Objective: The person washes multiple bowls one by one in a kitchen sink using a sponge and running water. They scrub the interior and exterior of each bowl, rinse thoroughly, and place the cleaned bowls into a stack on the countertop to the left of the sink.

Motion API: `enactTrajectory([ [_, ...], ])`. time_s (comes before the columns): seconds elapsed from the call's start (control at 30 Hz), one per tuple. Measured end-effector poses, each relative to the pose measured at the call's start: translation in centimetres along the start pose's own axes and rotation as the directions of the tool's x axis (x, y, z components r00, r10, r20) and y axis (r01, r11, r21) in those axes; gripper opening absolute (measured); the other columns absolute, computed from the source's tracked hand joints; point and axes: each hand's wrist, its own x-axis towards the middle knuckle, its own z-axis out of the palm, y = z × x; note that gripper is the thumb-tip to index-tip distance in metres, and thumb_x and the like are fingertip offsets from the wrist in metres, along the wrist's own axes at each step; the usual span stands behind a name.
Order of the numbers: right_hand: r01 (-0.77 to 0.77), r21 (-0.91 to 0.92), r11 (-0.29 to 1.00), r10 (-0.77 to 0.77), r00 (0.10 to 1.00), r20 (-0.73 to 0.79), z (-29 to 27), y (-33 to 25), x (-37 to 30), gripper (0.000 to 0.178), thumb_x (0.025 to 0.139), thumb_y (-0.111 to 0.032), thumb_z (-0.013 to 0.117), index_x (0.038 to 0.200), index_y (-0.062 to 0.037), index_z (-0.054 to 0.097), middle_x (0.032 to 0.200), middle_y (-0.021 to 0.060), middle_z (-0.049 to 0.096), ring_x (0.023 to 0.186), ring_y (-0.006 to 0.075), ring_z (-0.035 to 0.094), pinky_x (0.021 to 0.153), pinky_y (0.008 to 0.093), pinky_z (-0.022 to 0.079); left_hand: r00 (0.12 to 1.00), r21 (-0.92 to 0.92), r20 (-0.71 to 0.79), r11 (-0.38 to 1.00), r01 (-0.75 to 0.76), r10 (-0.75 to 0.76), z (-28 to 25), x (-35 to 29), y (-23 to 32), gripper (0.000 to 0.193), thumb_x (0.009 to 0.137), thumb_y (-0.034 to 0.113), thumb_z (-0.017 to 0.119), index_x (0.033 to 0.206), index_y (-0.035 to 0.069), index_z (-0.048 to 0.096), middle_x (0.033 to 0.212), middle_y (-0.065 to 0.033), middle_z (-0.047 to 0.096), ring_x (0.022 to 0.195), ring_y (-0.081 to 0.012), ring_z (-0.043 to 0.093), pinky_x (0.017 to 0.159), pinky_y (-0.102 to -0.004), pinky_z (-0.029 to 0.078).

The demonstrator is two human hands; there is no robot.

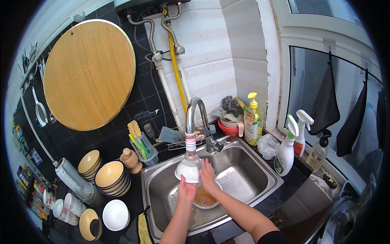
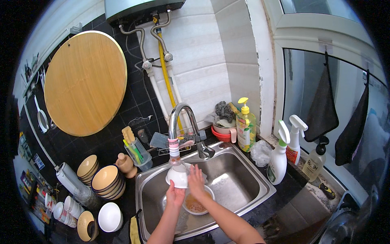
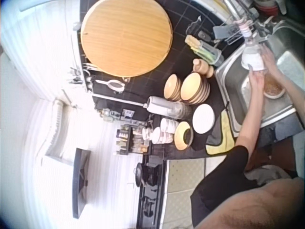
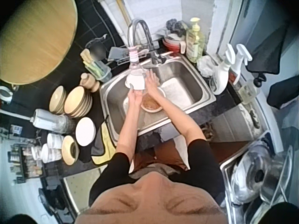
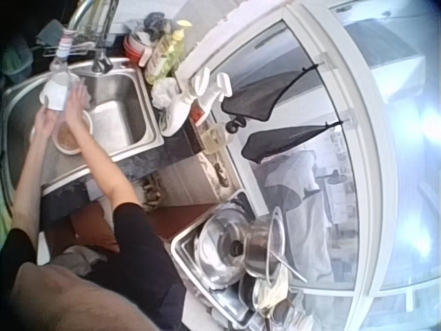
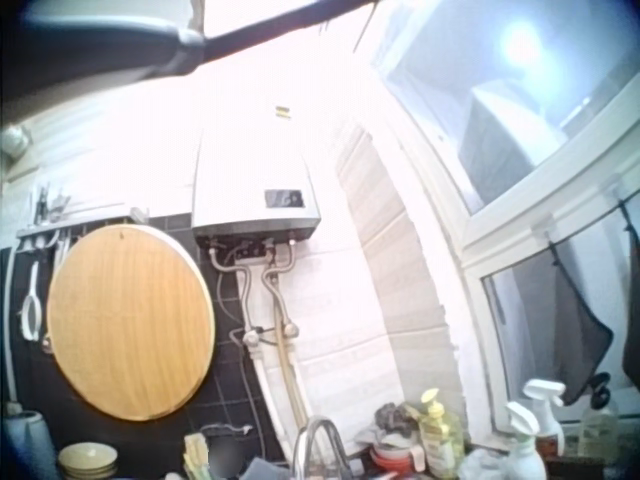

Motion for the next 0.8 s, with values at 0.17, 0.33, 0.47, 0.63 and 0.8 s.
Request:
enactTrajectory([
  [0.17, -0.536, 0.679, 0.502, 0.59, 0.786, 0.184, -3.1, 2.4, 1.0, 0.043, 0.09, -0.031, 0.032, 0.128, -0.0097, 0.035, 0.127, 0.0108, 0.04, 0.115, 0.0195, 0.038, 0.095, 0.0285, 0.028, 0.992, 0.137, 0.046, 0.985, 0.108, -0.115, -1.1, -1.1, 0.5, 0.037, 0.087, 0.022, 0.043, 0.118, 0.001, 0.039, 0.117, -0.0114, 0.049, 0.11, -0.0225, 0.046, 0.095, -0.0379, 0.034],
  [0.33, -0.545, 0.83, 0.118, 0.614, 0.697, 0.37, -4.3, 4.1, 1.0, 0.037, 0.088, -0.027, 0.035, 0.106, 0.0012, 0.051, 0.1, 0.0125, 0.058, 0.091, 0.0214, 0.056, 0.082, 0.0338, 0.043, 0.954, 0.269, 0.136, 0.937, 0.225, -0.268, -1.4, -1.6, 1.0, 0.044, 0.085, 0.024, 0.048, 0.119, -0.001, 0.038, 0.119, -0.0132, 0.046, 0.11, -0.0256, 0.044, 0.095, -0.04, 0.034],
  [0.47, -0.585, 0.8, 0.129, 0.532, 0.722, 0.442, -3.6, 6.4, 0.9, 0.036, 0.088, -0.026, 0.035, 0.103, 0.0026, 0.052, 0.098, 0.0141, 0.058, 0.089, 0.0208, 0.056, 0.08, 0.0337, 0.044, 0.942, 0.274, 0.025, 0.908, 0.317, -0.336, -1.6, -1.4, 1.4, 0.045, 0.081, 0.019, 0.055, 0.118, -0.001, 0.039, 0.116, -0.0154, 0.048, 0.108, -0.0269, 0.046, 0.093, -0.0414, 0.036],
  [0.63, -0.503, 0.73, 0.462, 0.441, 0.845, 0.303, -4.4, 3.9, 1.1, 0.036, 0.088, -0.025, 0.037, 0.113, -0.003, 0.05, 0.105, 0.0112, 0.056, 0.094, 0.018, 0.053, 0.084, 0.0297, 0.041, 0.956, 0.505, 0.051, 0.833, 0.226, -0.29, -1.1, -2.2, 1.6, 0.047, 0.069, 0.005, 0.065, 0.113, 0.002, 0.047, 0.107, -0.0113, 0.054, 0.1, -0.0225, 0.051, 0.088, -0.038, 0.04],
  [0.8, -0.398, 0.579, 0.711, 0.303, 0.917, 0.258, -5.7, 1.1, 1.5, 0.035, 0.088, -0.024, 0.037, 0.114, -0.0056, 0.052, 0.112, 0.008, 0.053, 0.099, 0.0161, 0.05, 0.088, 0.0269, 0.036, 0.952, 0.764, 0.031, 0.622, 0.173, -0.304, -0.1, -2.6, 0.1, 0.039, 0.062, 0.006, 0.073, 0.099, 0.004, 0.059, 0.093, -0.0045, 0.06, 0.085, -0.0145, 0.057, 0.078, -0.0299, 0.044],
])
